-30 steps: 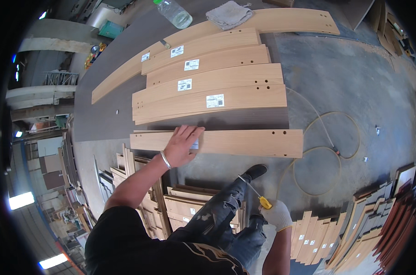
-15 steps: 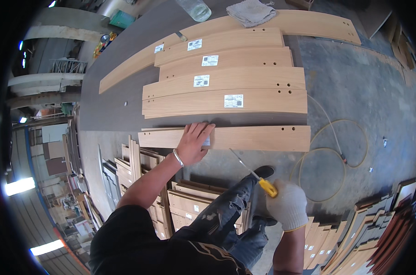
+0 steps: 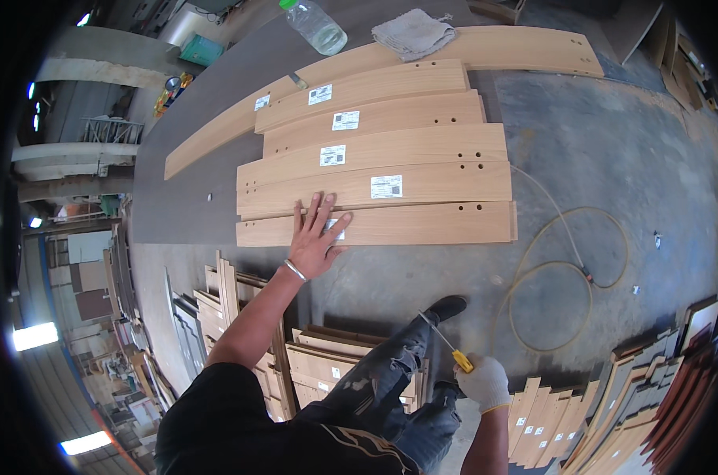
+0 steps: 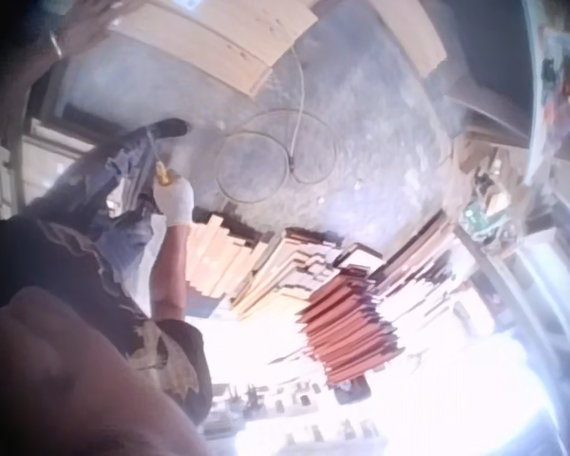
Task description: The person picks up wooden planks from a pile on the floor and places them onto a table. The person repeats this action, moving planks one by one from the floor to the table.
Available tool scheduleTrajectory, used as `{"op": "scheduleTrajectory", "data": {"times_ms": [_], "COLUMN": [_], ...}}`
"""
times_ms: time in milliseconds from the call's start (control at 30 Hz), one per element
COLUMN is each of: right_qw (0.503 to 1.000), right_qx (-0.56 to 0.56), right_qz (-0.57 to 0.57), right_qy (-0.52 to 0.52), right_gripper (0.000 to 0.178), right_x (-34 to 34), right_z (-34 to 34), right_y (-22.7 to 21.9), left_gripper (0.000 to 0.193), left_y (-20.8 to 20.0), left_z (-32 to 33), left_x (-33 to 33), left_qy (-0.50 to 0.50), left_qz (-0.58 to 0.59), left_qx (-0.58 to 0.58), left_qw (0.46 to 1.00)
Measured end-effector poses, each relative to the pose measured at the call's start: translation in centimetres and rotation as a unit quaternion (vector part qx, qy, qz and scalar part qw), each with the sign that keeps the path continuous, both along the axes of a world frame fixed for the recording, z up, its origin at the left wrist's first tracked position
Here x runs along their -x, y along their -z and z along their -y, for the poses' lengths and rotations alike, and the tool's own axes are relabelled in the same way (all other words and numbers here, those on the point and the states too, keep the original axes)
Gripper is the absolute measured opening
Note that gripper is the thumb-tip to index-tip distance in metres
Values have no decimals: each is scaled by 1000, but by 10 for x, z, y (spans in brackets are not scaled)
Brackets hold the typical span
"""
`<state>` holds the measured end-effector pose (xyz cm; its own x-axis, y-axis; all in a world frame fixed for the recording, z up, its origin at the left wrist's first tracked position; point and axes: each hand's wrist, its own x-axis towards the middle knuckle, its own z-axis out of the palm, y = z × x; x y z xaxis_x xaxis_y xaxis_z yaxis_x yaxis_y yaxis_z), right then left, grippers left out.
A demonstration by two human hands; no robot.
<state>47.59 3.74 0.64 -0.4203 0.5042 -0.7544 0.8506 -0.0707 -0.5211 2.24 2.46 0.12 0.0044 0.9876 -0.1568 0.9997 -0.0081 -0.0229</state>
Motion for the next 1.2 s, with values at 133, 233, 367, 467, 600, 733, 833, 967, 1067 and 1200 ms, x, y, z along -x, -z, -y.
{"op": "scheduleTrajectory", "data": {"times_ms": [133, 233, 367, 467, 600, 733, 833, 967, 1067, 1200], "right_qw": [1000, 997, 994, 996, 996, 992, 992, 981, 968, 975], "right_qx": [13, 46, 75, 56, 55, 73, 56, 11, 21, 14], "right_qz": [27, 53, 66, 47, 42, 36, 45, 14, -29, -55], "right_qy": [9, 35, 43, 46, 60, 93, 102, 196, 249, 213], "right_gripper": [23, 30, 31, 31, 32, 32, 30, 27, 25, 33], "right_x": [-17, -30, -42, -49, -55, -62, -66, -95, -109, -122], "right_z": [28, 53, 78, 94, 105, 118, 132, 176, 205, 255], "right_y": [33, 59, 70, 77, 80, 84, 81, 114, 115, 139], "left_gripper": [79, 79, 79, 78, 78, 87, 87, 85, 82, 80], "left_y": [1, 0, 4, 10, 14, 17, 23, 30, 37, 42], "left_z": [-4, -3, -2, -2, -3, -1, 1, -11, -14, -10], "left_x": [-2, -3, -8, -14, -19, -19, -19, -46, -43, -38], "left_qy": [1, 2, 5, -3, -23, -45, -69, -52, -17, -44], "left_qz": [3, -8, -15, -19, -29, -31, -32, -23, -30, -45], "left_qx": [-4, -5, -37, -67, -63, -48, -42, -58, -100, -100], "left_qw": [1000, 1000, 999, 998, 997, 997, 996, 997, 994, 993]}}
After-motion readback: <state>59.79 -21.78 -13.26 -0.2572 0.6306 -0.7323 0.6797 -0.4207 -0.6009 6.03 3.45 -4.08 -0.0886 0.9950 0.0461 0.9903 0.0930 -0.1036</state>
